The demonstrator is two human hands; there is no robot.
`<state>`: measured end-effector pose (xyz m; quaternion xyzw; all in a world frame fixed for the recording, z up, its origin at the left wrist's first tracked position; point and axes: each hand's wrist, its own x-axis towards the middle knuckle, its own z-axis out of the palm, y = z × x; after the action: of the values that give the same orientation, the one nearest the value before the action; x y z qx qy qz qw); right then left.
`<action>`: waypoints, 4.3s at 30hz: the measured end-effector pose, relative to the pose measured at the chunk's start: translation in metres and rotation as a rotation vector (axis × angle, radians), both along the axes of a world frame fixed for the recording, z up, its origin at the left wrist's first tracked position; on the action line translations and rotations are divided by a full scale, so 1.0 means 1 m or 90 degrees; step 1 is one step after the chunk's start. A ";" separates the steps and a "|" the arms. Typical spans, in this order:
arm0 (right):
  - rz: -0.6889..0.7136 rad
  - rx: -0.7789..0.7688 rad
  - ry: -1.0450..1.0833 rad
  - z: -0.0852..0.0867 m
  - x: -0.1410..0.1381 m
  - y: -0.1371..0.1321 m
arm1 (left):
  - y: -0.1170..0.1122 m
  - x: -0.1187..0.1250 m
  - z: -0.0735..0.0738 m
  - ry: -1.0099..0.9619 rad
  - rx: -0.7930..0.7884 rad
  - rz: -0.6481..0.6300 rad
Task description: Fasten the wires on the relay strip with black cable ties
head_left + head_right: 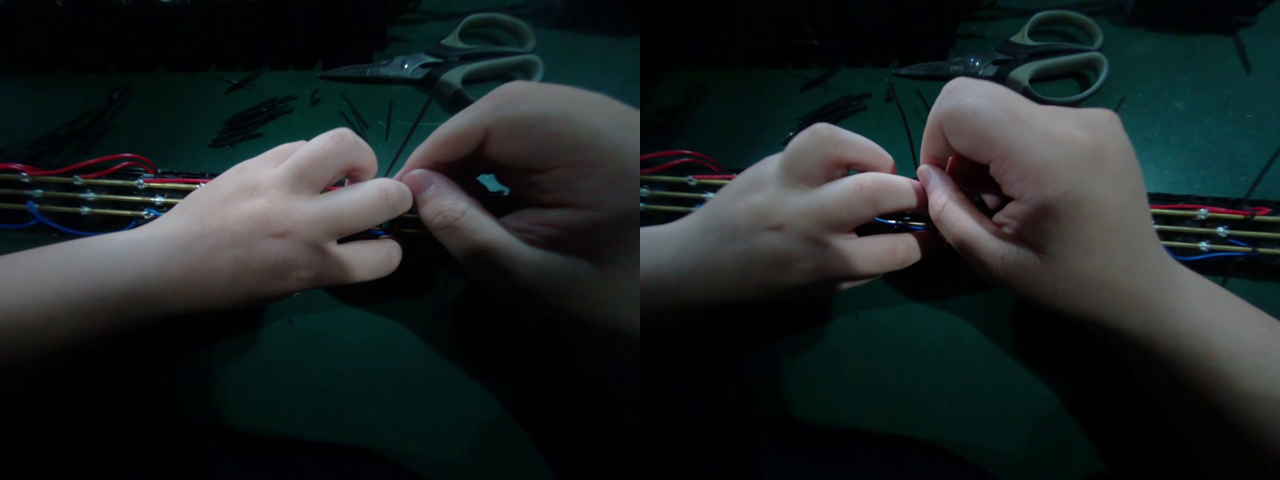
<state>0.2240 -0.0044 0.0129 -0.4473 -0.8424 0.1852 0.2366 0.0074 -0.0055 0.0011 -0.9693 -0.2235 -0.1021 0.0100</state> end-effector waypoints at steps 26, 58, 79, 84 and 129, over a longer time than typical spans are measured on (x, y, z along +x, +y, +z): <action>-0.014 0.039 0.003 -0.002 0.002 -0.004 | 0.000 0.003 0.004 -0.032 -0.058 0.007; 0.095 0.061 0.019 -0.009 0.002 0.009 | -0.001 -0.007 -0.004 0.016 0.080 -0.058; 0.099 0.048 0.028 -0.009 0.002 0.010 | 0.000 -0.007 -0.005 0.030 0.076 -0.052; 0.100 0.053 0.031 -0.009 0.002 0.010 | 0.000 -0.008 -0.004 0.028 0.073 -0.051; 0.085 0.051 0.011 -0.006 0.001 0.008 | 0.001 -0.005 -0.005 0.008 0.104 -0.061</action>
<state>0.2252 0.0033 0.0065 -0.3783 -0.8752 0.1703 0.2486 0.0020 -0.0044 -0.0044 -0.9755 -0.1676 -0.1141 0.0857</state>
